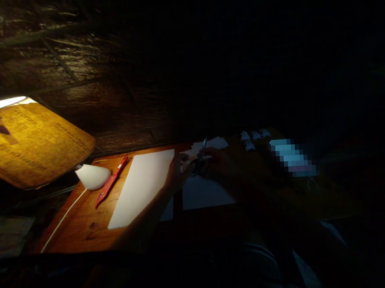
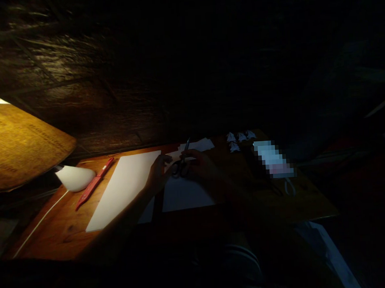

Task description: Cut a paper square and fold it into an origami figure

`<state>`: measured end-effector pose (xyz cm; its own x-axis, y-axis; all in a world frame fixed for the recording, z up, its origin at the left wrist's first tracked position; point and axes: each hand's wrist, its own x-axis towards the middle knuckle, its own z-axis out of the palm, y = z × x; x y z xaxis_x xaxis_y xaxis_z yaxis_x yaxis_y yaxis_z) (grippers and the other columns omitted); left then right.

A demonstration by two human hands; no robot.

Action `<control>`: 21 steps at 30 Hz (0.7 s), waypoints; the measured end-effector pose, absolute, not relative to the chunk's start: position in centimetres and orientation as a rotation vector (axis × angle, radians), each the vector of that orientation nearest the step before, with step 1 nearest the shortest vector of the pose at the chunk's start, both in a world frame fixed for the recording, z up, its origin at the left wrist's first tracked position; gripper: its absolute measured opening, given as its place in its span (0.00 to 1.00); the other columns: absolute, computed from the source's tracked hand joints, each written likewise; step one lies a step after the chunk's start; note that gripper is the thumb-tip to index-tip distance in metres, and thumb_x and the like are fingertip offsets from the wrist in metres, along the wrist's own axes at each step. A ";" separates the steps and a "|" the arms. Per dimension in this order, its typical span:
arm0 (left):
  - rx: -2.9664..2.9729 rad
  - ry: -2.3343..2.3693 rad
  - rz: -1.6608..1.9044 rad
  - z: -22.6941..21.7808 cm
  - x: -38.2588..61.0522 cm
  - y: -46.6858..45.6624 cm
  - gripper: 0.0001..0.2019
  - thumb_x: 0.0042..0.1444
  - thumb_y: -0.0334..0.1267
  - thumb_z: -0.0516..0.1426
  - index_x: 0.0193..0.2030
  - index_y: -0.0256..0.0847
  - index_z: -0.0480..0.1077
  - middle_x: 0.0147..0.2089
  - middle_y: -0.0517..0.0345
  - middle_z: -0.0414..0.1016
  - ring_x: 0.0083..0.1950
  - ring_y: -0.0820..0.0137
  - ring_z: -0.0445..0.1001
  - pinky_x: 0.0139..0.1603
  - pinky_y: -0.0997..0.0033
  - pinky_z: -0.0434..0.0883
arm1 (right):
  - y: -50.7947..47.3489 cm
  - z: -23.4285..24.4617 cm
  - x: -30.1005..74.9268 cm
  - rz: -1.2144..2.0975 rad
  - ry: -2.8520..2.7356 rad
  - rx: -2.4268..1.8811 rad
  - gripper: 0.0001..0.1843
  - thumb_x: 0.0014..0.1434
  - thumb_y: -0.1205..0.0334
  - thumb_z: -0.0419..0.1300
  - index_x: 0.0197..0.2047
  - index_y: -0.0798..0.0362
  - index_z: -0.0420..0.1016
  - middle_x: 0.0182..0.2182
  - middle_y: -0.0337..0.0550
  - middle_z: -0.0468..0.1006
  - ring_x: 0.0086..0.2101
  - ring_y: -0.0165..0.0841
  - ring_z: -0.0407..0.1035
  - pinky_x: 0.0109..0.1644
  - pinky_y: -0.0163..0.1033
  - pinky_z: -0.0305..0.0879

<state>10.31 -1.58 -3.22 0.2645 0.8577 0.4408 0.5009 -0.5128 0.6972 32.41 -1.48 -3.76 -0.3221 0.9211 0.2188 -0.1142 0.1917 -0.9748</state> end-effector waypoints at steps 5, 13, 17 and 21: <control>1.968 1.149 1.028 -4.0 11.0 -1.6 0.11 0.57 0.40 0.59 0.45 0.40 0.70 0.40 0.53 0.79 0.42 0.65 0.78 0.43 0.67 0.71 | -2.0 -4.0 31.6 1.382 -1.465 -0.736 0.27 0.48 0.65 0.69 0.53 0.44 0.74 0.57 0.46 0.77 0.45 0.38 0.77 0.49 0.44 0.75; 1.869 1.178 1.177 -4.3 10.6 -0.9 0.06 0.52 0.34 0.56 0.39 0.41 0.67 0.35 0.59 0.72 0.36 0.69 0.72 0.38 0.71 0.67 | -2.5 -4.3 31.1 1.181 -1.564 -0.890 0.22 0.53 0.64 0.66 0.52 0.45 0.76 0.47 0.46 0.81 0.45 0.39 0.77 0.47 0.45 0.73; 1.692 1.247 1.284 -3.4 9.8 -0.7 0.05 0.57 0.39 0.52 0.35 0.43 0.65 0.28 0.63 0.63 0.29 0.71 0.64 0.30 0.72 0.62 | -2.3 -3.4 32.2 1.003 -1.701 -0.967 0.19 0.56 0.61 0.63 0.53 0.47 0.75 0.39 0.44 0.81 0.36 0.35 0.75 0.41 0.41 0.71; 1.835 1.393 1.273 -1.5 8.1 -0.5 0.11 0.60 0.47 0.55 0.33 0.42 0.66 0.29 0.62 0.63 0.29 0.71 0.63 0.31 0.72 0.61 | -1.7 -4.0 33.0 0.930 -1.806 -0.998 0.19 0.57 0.60 0.63 0.53 0.48 0.74 0.36 0.43 0.81 0.33 0.34 0.74 0.37 0.38 0.68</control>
